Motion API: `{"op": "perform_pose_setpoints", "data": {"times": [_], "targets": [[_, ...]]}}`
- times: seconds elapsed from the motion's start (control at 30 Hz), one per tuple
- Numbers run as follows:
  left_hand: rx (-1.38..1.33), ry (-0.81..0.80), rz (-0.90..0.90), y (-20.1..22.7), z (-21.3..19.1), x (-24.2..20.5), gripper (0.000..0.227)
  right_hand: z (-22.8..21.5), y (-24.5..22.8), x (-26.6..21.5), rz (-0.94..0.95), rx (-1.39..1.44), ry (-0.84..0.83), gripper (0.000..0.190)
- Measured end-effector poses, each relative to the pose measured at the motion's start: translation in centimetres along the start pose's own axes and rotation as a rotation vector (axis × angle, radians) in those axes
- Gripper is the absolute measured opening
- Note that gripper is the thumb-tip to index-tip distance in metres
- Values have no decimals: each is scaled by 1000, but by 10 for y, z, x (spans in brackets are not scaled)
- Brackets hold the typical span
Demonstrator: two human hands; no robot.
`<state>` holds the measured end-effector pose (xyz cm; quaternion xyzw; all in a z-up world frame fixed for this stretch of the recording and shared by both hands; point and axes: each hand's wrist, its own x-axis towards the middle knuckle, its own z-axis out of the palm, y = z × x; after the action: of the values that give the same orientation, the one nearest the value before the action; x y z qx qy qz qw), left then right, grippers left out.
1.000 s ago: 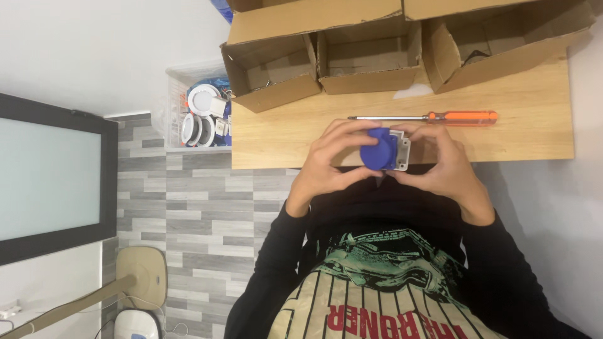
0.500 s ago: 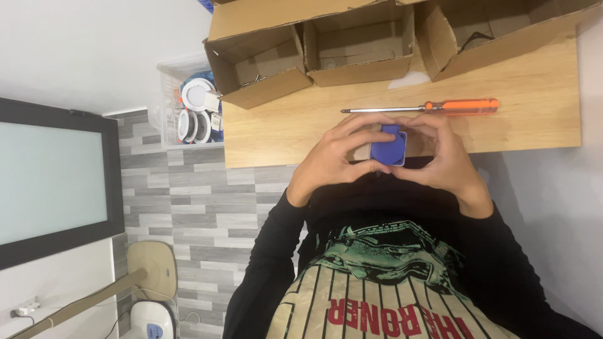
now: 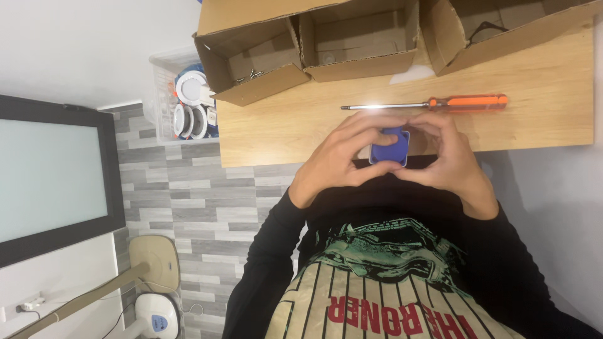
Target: The person uses a screwdriver to tighten screws on a blue electrical box, then places it in a cardboard box. They pick up a black socket outlet, place it in the box, and then pick up another blue electrical box to begin screwing it together.
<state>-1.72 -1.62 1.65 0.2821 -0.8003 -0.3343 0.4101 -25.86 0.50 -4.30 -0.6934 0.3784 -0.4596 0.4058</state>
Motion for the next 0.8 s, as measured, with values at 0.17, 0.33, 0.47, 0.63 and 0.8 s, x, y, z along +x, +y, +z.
{"op": "perform_pose_setpoints", "data": {"times": [0.17, 0.33, 0.47, 0.63, 0.8], "targets": [[42, -37, -3, -12, 0, -1, 41, -2, 2, -2, 33, 5, -6, 94], [199, -142, 9, 3, -15, 5, 39, -9, -28, 14, 114, -67, -121, 93], [227, -133, 56, 0, -10, -4, 38, -30, -66, 45, 200, -290, -515, 120], [93, -59, 50, -2, 2, -16, 33, -45, -121, 95, 136, -451, -523, 85], [82, -40, 50, 0, 5, -24, 33, -11, -149, 173, -23, -542, -602, 57]]}}
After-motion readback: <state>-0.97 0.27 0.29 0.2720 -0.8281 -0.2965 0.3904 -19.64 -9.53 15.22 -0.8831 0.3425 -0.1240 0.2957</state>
